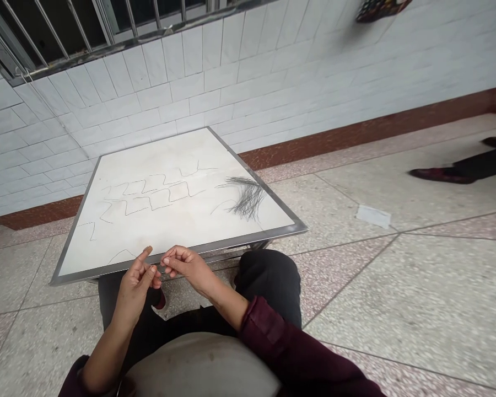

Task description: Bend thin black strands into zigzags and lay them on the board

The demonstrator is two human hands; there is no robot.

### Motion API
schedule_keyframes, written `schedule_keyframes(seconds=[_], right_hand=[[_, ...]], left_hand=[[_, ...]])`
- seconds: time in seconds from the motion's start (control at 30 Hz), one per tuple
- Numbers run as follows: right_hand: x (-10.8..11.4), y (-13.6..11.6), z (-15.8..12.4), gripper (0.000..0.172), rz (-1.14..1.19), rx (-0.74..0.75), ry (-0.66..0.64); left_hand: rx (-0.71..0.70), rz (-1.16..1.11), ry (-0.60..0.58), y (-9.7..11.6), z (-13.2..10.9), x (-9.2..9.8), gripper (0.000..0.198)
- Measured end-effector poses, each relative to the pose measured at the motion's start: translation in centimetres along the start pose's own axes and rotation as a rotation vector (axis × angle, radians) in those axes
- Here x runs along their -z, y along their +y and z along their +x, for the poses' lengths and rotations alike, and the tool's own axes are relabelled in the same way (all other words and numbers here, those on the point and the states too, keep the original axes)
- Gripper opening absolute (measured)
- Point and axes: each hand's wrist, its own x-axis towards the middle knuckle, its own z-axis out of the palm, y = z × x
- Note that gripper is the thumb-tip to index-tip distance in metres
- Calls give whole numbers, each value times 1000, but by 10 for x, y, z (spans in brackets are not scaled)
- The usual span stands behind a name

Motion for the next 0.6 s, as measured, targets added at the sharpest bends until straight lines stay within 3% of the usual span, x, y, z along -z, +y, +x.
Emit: schedule_keyframes(seconds=[0.43,0.6], right_hand=[[4,10,-2,29,3,-60,-105],[6,10,0,31,64,-61,6]], left_hand=[[64,-142,-108,-2,-1,2,71],[74,-158,-50,-1,-1,0,72]])
